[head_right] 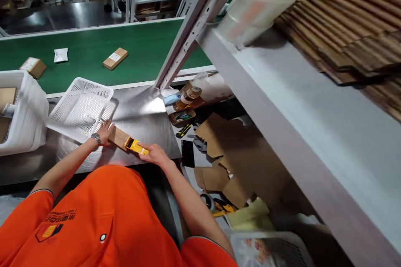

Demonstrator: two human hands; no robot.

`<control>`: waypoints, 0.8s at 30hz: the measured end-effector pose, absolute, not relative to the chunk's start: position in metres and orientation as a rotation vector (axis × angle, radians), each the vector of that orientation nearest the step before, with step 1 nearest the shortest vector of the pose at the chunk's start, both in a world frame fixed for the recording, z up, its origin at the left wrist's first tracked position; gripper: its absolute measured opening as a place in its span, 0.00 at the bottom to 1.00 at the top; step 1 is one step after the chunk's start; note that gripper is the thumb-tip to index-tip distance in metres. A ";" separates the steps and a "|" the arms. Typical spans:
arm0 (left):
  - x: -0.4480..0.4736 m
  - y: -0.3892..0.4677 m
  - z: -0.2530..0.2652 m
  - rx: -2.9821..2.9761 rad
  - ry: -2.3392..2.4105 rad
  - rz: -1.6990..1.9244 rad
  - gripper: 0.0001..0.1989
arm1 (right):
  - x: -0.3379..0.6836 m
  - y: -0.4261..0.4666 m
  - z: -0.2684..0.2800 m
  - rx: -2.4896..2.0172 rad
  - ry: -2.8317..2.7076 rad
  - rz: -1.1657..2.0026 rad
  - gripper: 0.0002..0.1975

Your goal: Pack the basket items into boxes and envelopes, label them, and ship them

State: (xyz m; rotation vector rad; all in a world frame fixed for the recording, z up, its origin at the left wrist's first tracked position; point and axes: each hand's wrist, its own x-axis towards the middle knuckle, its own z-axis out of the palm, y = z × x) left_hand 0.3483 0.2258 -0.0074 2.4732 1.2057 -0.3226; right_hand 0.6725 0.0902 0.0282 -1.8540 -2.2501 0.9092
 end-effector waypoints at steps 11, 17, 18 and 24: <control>0.395 0.182 -0.041 2.512 1.153 -0.384 0.58 | 0.694 0.086 0.054 -1.957 -2.399 0.951 0.33; 0.395 0.183 -0.048 2.516 1.171 -0.364 0.58 | 0.662 0.117 0.073 -2.103 -2.444 1.070 0.30; 0.396 0.183 -0.049 2.512 1.177 -0.355 0.58 | 0.655 0.125 0.075 -2.110 -2.438 1.115 0.28; 0.402 0.192 -0.054 2.401 1.391 -0.282 0.49 | 0.672 0.155 0.090 -2.366 -2.104 0.845 0.32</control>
